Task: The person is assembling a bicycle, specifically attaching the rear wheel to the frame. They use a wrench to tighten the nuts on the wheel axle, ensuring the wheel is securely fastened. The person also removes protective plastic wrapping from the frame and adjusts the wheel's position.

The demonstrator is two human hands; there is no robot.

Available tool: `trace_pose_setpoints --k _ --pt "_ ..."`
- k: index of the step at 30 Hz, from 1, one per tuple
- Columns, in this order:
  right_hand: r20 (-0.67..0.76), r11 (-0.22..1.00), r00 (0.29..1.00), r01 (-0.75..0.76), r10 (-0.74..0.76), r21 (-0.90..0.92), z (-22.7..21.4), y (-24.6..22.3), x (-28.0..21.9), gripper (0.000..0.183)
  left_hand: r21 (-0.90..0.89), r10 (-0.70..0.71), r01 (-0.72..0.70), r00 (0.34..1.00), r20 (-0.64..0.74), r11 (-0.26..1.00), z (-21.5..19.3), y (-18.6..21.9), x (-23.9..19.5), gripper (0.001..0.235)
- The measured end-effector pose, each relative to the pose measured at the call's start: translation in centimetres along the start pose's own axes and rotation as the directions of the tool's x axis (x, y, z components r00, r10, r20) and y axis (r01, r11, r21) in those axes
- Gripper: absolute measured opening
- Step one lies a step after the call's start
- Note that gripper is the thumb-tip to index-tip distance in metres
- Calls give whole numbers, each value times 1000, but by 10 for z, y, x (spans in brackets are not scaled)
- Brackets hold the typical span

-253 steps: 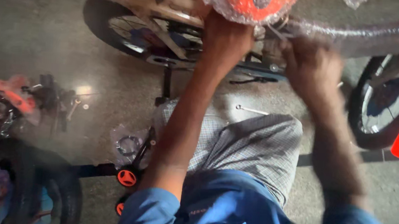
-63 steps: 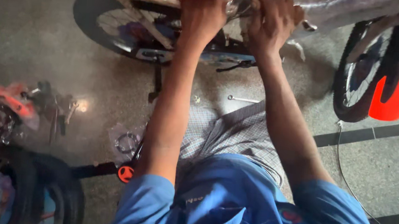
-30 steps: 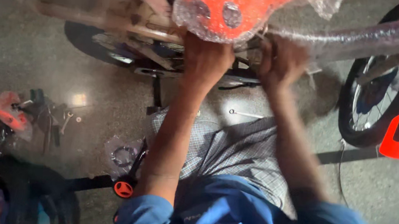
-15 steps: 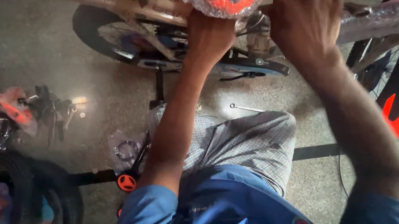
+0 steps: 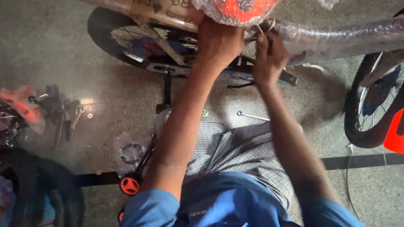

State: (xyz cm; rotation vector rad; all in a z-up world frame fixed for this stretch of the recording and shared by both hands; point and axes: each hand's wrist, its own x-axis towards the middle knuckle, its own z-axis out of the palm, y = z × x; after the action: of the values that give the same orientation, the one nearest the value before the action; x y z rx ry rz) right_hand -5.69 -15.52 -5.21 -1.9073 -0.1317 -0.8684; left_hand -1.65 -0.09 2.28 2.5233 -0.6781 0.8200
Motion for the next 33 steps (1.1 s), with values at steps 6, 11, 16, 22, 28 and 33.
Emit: trace_pose_setpoints --k 6,11,16,22,28,33 --pt "543 774 839 322 33 -545 -86 -56 79 27 28 102 -98 970 -221 995 6 -4 -3 21" --pt "607 353 700 714 -376 -605 -73 -111 117 14 43 92 -87 986 -142 995 0 -1 1 22" --pt "508 470 783 622 -359 -626 -76 -78 92 12 73 93 -77 963 -254 994 1 1 -6 26" --pt "-225 950 938 212 -264 -229 9 -15 11 6 32 52 -49 995 -83 998 5 0 -5 16" --pt "260 930 931 311 -256 -195 -62 -34 48 8 -7 79 -81 985 -155 997 2 -5 0 20" --pt "593 384 752 657 -288 -648 -82 -75 103 11 40 55 -52 996 -70 998 2 0 -3 19"
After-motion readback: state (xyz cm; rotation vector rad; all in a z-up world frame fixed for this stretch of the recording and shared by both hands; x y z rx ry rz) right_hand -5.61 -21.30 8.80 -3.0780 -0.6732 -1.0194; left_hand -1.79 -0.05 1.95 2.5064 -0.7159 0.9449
